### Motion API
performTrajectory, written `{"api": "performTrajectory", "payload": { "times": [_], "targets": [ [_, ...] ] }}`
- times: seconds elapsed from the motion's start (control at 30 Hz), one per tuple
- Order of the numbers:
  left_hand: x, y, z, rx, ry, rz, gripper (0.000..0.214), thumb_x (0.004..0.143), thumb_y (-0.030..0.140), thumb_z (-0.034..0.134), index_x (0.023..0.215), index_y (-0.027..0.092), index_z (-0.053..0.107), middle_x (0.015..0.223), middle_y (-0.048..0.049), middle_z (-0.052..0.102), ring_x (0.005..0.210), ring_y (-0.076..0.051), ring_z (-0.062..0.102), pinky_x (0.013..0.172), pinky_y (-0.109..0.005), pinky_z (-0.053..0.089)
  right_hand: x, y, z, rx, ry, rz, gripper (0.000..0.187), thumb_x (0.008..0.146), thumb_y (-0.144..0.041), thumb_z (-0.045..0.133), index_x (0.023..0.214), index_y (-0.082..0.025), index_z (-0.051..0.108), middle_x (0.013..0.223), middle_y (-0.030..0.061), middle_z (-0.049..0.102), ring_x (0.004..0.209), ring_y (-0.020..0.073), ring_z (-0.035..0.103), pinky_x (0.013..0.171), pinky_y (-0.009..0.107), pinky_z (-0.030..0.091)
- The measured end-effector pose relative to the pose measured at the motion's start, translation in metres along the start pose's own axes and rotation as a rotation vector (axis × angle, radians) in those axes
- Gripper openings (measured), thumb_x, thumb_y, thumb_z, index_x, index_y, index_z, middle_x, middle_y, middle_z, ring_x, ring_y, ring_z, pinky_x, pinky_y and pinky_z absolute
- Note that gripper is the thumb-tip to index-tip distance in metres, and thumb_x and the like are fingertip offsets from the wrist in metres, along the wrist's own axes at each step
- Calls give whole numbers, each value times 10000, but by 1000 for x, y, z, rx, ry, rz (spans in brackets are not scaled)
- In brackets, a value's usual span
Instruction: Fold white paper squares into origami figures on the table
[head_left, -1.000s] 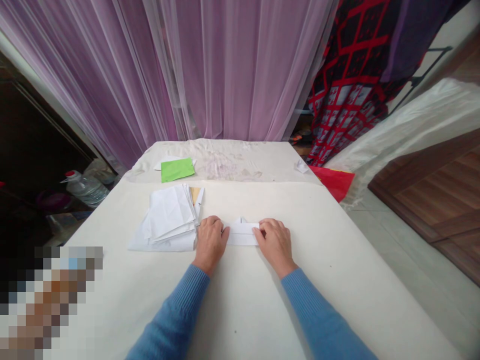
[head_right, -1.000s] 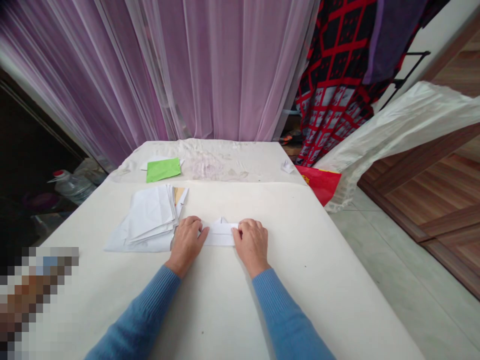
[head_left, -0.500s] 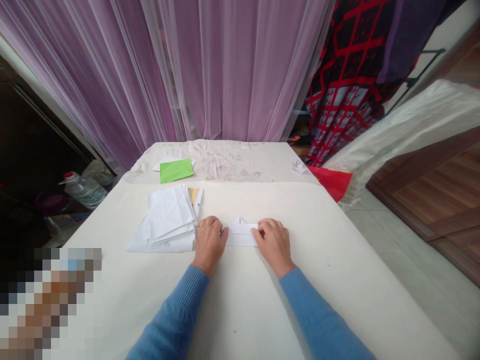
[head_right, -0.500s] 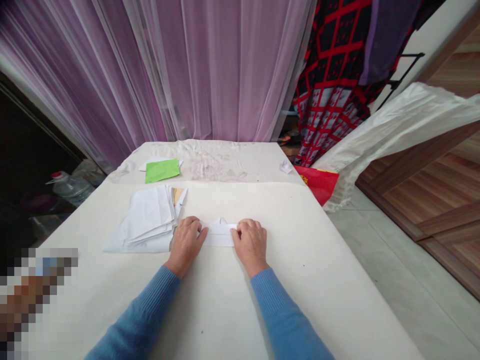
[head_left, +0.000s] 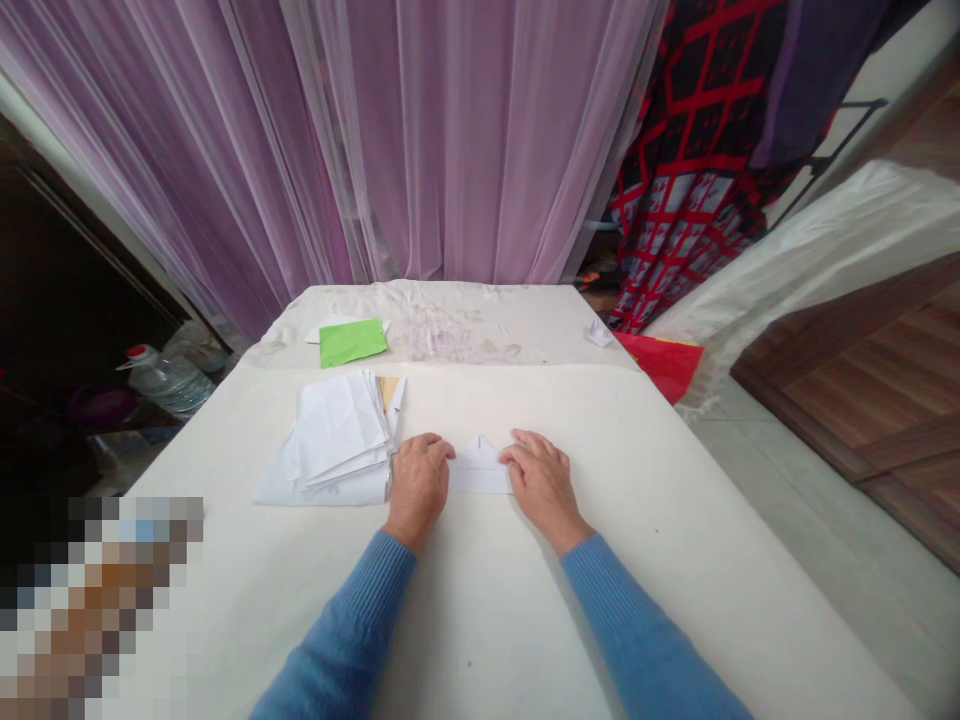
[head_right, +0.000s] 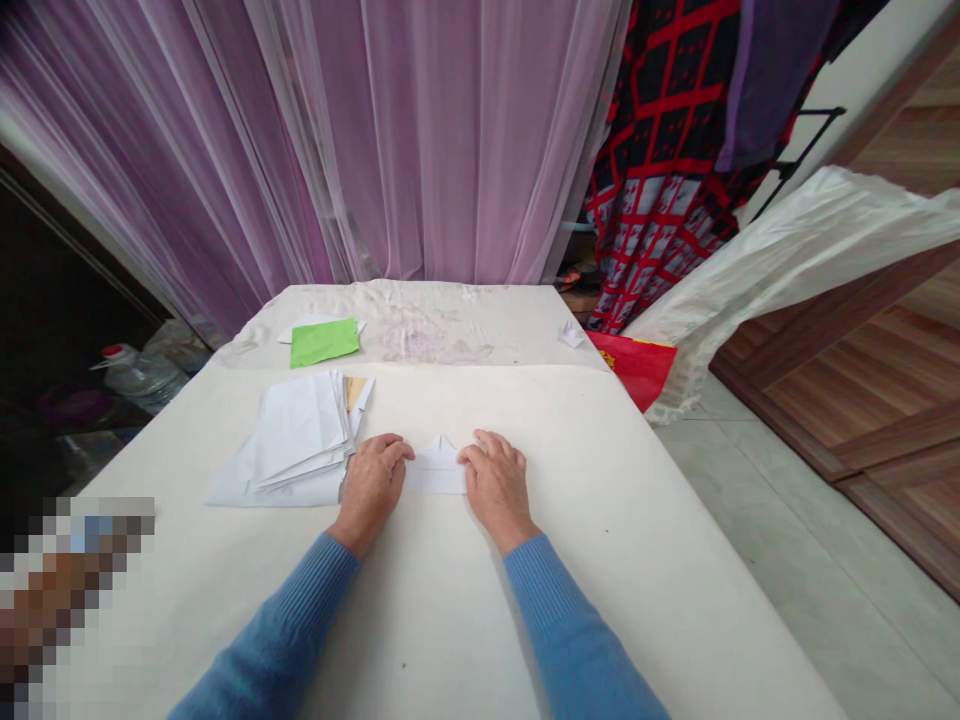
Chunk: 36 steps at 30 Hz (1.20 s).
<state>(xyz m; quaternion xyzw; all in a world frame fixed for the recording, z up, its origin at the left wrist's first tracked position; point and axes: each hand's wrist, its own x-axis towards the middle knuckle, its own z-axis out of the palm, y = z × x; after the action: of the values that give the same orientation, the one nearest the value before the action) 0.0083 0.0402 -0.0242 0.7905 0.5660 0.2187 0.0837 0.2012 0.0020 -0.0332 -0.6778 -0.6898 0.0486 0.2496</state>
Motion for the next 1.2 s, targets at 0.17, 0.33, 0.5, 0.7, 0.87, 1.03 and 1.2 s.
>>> {"api": "performTrajectory", "payload": {
  "times": [0.17,0.33,0.5,0.7,0.87,1.03,1.2],
  "targets": [
    [-1,2,0,8,11,-11,249,813,90,491,883,239,678,1076,-62,649,1009,-240,557,870,-396,435,4,-10,-3,-26,-1,68,143,834,-195,539,800,-247,668,1276,58,600,1234,232,453,960,411,320],
    [-2,4,1,27,44,5,105,848,274,564,864,238,662,1049,-60,646,1012,-245,555,872,-389,428,7,-27,2,-97,75,112,250,811,-441,642,708,-216,613,1208,106,607,1167,270,477,920,423,317],
    [-2,3,2,41,49,0,86,833,282,589,870,236,652,1047,-60,642,1009,-258,556,851,-397,432,6,-34,7,-116,126,139,295,765,-483,688,722,-208,590,1166,114,610,1139,276,482,935,445,295],
    [-2,3,1,29,37,-5,83,821,264,598,878,242,654,1040,-53,643,1015,-246,557,863,-386,428,6,-26,7,-74,97,139,228,786,-418,682,717,-218,595,1234,88,601,1205,271,460,981,456,282],
    [-2,2,2,25,34,-4,86,823,267,600,885,246,655,1050,-50,646,1021,-249,558,866,-393,428,3,-13,3,-36,90,122,124,804,-331,669,747,-236,613,1259,61,612,1229,255,460,1002,448,293],
    [-2,0,2,30,21,-3,81,822,265,597,882,245,648,1044,-48,643,1020,-252,557,862,-392,427,0,1,-2,-38,66,141,82,818,-295,644,757,-244,625,1288,28,608,1258,249,448,1012,450,293],
    [-1,10,-1,107,21,-22,135,835,365,609,874,236,626,1022,-56,623,1004,-262,543,842,-396,411,-1,3,-3,-27,58,143,77,826,-300,634,772,-245,628,1308,31,597,1272,253,437,1023,459,283]
  ]
}}
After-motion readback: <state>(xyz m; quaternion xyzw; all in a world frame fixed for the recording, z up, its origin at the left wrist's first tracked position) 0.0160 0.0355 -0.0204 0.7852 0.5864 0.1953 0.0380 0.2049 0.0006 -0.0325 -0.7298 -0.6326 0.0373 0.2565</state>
